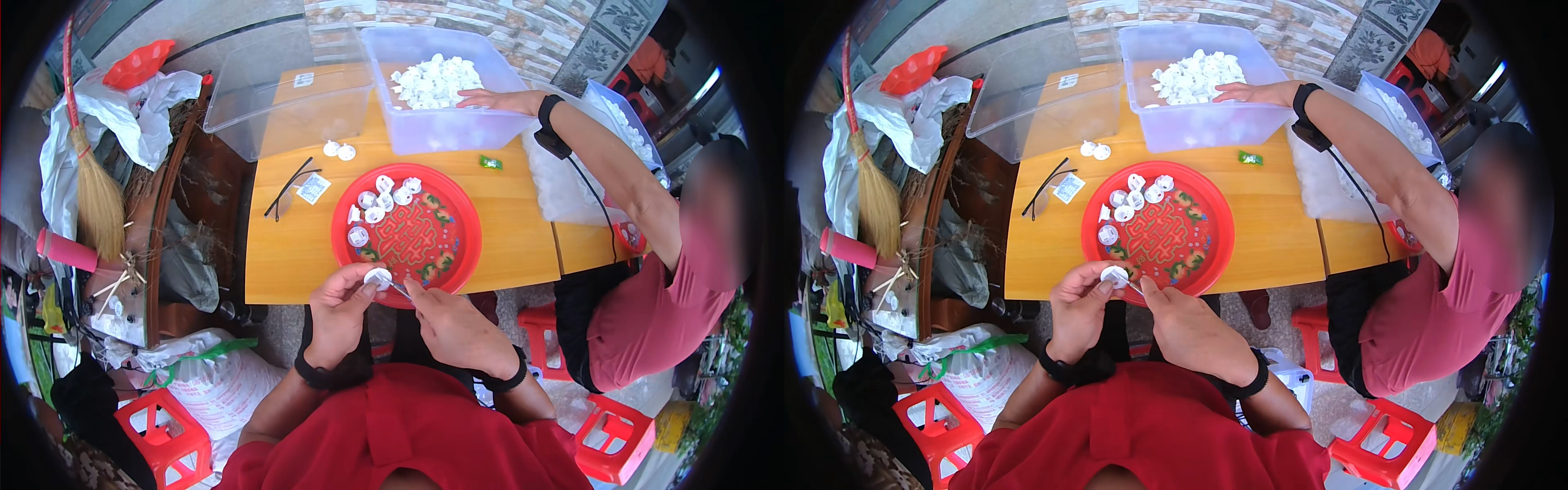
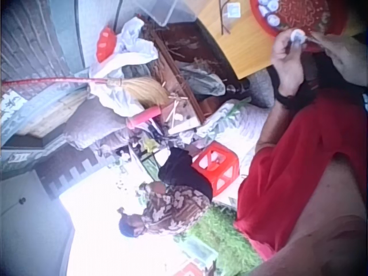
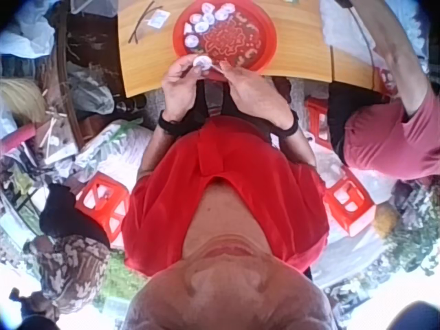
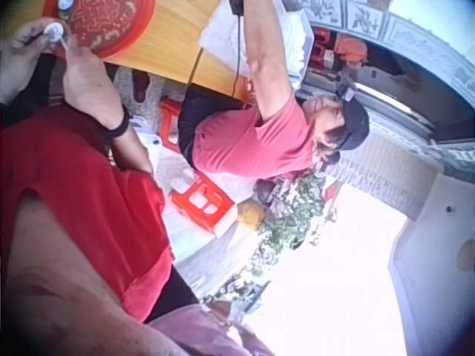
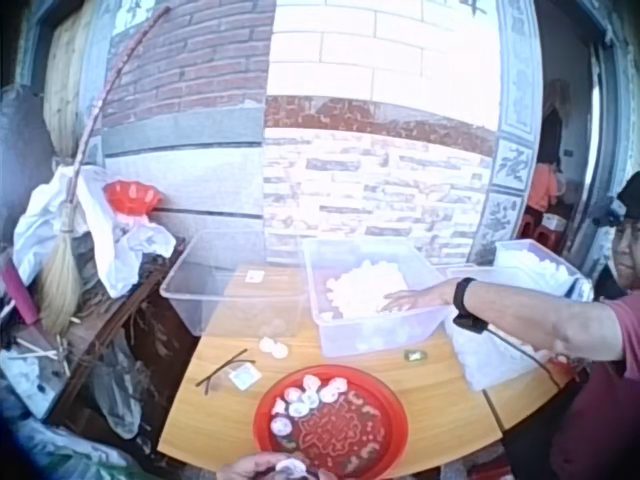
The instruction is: Assembling small white plastic components by hand and using tools on a table.
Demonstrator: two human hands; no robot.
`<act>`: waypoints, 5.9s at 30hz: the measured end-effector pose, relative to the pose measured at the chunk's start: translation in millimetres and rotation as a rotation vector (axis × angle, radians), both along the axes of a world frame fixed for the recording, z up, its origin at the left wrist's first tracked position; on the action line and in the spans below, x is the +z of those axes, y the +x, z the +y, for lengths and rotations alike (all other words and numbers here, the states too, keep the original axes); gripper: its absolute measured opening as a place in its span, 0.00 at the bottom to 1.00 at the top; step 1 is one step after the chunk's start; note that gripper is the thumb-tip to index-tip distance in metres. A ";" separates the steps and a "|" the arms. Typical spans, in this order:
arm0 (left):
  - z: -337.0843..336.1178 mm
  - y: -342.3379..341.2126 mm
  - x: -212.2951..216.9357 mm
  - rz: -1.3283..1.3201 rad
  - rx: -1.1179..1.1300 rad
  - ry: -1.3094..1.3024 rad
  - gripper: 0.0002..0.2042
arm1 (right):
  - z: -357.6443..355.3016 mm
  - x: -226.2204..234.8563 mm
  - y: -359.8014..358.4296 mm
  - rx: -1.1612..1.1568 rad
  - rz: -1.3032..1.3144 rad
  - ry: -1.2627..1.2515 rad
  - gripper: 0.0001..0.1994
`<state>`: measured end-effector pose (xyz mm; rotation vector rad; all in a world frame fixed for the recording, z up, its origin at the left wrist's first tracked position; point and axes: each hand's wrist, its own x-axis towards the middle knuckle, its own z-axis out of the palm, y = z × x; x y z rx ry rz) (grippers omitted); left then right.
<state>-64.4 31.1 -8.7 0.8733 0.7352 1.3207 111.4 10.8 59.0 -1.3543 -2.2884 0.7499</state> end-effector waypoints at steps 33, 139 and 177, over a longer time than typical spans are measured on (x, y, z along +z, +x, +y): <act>-4.9 7.9 2.9 0.221 0.097 0.200 0.11 | -14.8 33.0 -25.7 0.069 -0.644 0.450 0.25; 8.3 1.3 2.2 0.128 -0.025 0.137 0.14 | 4.6 22.2 5.3 0.005 -0.089 0.236 0.19; 0.0 6.6 5.1 0.055 0.067 0.291 0.13 | -11.6 11.5 -10.6 -0.169 0.033 0.171 0.16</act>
